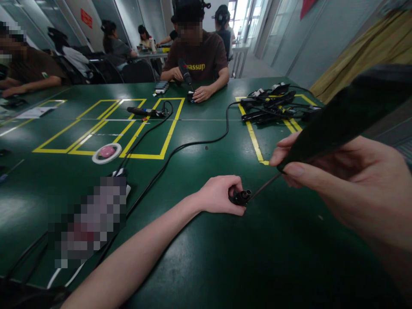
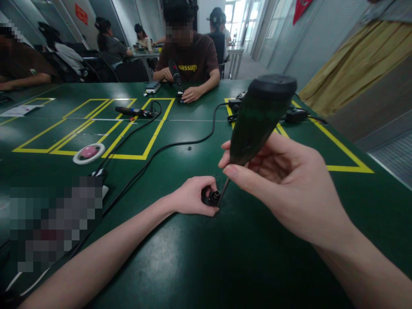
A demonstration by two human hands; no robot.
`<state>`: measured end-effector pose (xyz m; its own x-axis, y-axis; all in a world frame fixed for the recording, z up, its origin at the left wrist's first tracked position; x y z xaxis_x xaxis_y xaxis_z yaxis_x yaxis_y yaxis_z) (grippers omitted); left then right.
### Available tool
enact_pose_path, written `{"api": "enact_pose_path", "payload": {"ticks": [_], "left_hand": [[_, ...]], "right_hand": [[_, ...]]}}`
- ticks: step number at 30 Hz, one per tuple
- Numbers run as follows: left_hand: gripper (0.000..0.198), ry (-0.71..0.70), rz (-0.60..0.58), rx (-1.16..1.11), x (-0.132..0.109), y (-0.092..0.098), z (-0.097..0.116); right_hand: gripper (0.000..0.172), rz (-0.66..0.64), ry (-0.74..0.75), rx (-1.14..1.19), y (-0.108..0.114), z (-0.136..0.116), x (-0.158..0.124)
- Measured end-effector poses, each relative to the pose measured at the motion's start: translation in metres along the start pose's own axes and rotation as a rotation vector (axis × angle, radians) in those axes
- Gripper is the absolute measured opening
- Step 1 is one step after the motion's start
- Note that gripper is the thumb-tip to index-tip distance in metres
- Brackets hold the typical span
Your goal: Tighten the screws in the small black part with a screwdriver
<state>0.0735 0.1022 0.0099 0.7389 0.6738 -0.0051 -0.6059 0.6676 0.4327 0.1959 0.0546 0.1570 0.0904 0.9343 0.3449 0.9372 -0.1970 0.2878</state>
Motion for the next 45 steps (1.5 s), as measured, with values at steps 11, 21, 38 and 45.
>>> {"api": "enact_pose_path", "payload": {"ticks": [11,21,38,45], "left_hand": [[0.033,-0.001,-0.006,-0.018,0.000,0.000,0.001],[0.028,-0.072,0.026,-0.055,0.001,0.004,0.000],[0.030,-0.048,0.030,-0.028,0.002,0.003,-0.004],[0.028,-0.042,0.029,-0.029,0.001,0.004,-0.002]], "right_hand": [[0.019,0.120,0.047,-0.175,0.010,-0.008,-0.001],[0.025,0.144,0.042,-0.164,0.011,-0.005,0.000],[0.030,0.070,0.051,-0.053,0.005,-0.007,0.002],[0.032,0.047,0.023,0.027,0.001,-0.007,0.005]]}}
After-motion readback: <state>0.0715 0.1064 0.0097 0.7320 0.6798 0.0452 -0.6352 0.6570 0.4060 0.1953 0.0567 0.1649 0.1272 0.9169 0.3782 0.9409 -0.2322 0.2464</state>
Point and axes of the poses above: each hand's wrist, its own x-axis towards the middle knuckle, its own y-axis out of the back of the hand, z = x × y, the point moved 9 cm from there along x, towards the middle knuckle, and after that the axes turned 8 degrees about -x, right-handed, at the moved point
